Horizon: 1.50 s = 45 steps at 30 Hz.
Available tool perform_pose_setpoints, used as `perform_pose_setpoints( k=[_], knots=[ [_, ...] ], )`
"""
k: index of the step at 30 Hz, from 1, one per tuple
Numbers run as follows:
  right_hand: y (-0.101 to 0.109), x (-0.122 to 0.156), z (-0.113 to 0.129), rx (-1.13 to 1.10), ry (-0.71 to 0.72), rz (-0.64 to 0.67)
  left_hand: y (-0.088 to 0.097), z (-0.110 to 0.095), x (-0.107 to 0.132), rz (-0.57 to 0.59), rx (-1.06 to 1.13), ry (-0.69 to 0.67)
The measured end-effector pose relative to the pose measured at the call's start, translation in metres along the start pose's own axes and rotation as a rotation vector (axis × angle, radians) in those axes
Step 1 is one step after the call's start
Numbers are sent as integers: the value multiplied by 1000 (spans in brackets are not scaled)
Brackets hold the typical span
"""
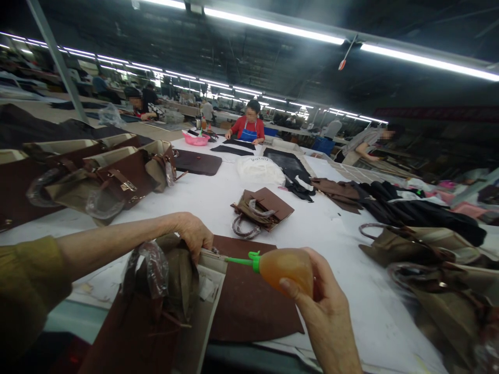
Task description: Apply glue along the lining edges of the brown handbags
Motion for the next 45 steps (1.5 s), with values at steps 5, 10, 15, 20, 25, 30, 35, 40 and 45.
perform_pose_setpoints(
  k=[5,10,15,20,25,30,35,40,45],
  knots=[
    [1,3,-8,31,5,3,0,2,-1,-3,6,5],
    [6,10,-19,11,-47,65,2,4,-1,2,3,10],
    [5,7,-13,33,-25,31,2,4,-3,6,-25,-9],
    [1,3,-16,-23,-40,19,0,-5,5,-22,-71,18],
    [8,9,-25,-1,-73,53,0,-21,21,-87,-144,55],
    [15,12,-29,-25,-86,88,3,-30,31,-129,-226,51],
    [14,10,-30,-104,-85,84,5,-36,33,-179,-317,18],
    [13,10,-34,-80,-113,79,5,-36,31,-234,-398,0],
    [11,14,-38,-68,-112,90,8,-31,26,-244,-438,-31]
  ],
)
Point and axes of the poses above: each hand's wrist, its own x-axis away from the middle knuckle, its own y-axis out of the back of the hand, z = x × y, the point moved 1 cm from there along -x, towards the middle knuckle, and after that the axes turned 2 degrees about -z, right-handed, at the moved point
